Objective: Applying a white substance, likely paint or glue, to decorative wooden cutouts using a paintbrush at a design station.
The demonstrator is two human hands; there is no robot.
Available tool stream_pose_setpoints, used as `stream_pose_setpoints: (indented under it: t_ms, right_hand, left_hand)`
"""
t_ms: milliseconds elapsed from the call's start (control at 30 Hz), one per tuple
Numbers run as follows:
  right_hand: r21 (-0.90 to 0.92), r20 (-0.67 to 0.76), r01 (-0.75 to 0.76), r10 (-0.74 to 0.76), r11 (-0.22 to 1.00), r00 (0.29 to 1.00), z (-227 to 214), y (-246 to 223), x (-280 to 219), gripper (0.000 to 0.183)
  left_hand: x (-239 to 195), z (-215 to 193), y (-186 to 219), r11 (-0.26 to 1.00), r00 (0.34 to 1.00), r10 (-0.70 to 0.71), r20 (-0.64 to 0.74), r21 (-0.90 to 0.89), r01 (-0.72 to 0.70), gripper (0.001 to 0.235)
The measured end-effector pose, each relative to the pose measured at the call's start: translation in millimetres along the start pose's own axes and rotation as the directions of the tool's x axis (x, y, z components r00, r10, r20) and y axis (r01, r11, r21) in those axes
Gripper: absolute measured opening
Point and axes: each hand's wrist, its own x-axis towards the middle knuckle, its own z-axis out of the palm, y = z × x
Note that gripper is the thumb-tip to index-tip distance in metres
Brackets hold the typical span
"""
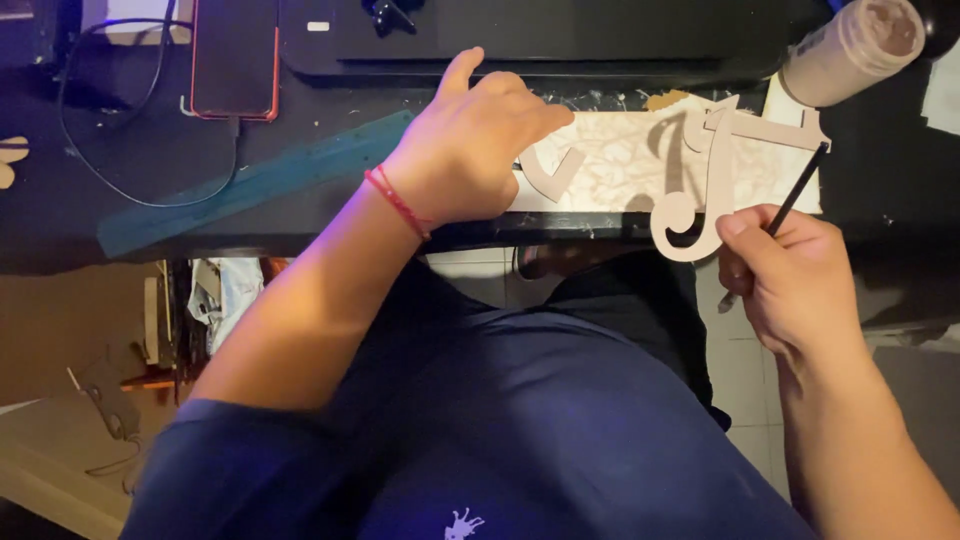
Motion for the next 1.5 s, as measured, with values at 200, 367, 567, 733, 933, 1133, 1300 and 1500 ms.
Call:
stream_pose_setpoints:
  t_ms: [200,367,567,733,933,1133,1300,1500]
  right_hand:
    - [0.046,-0.019,-0.052,0.053,0.998,0.998,-3,10,2,0.019]
    - [0.091,-0.004,-0.071,0.072,0.993,0.997,0,12,10,0.020]
    - [0.124,0.058,-0.096,0.090,0.988,0.994,15,2,11,0.028]
    - [0.176,0.058,-0.139,0.131,0.974,0.990,32,-4,16,0.029]
    - [-0.066,-0.021,-0.232,0.231,0.970,0.973,25,-31,8,0.017]
    - [-0.423,-0.178,0.145,-0.239,0.894,0.955,-62,-45,14,0.042]
    - [-0.216,-0.336,0.440,-0.489,0.872,0.805,-172,-59,66,0.031]
    - [-0.331,-0.181,0.364,-0.437,0.871,0.881,-144,-115,93,0.010]
  left_hand:
    - [9,2,-6,0.984,0.997,0.067,-0.027,0.166,-0.062,0.040]
    - [10,-13,-3,0.986,1.000,0.008,0.002,0.167,-0.009,0.036]
    - [7,-21,-6,0.992,0.992,-0.101,0.073,0.084,0.095,0.044]
    - [2,-20,-2,0.988,0.987,-0.143,0.069,0.067,0.138,0.046]
    - [-1,1,51,0.994,0.917,0.060,-0.394,0.110,-0.018,0.044]
    - [8,31,96,0.997,0.887,-0.009,-0.461,0.065,0.044,0.020]
    - [25,42,103,0.972,0.884,-0.095,-0.457,0.150,0.182,0.040]
    - [33,48,106,0.942,0.849,-0.045,-0.527,0.260,0.211,0.029]
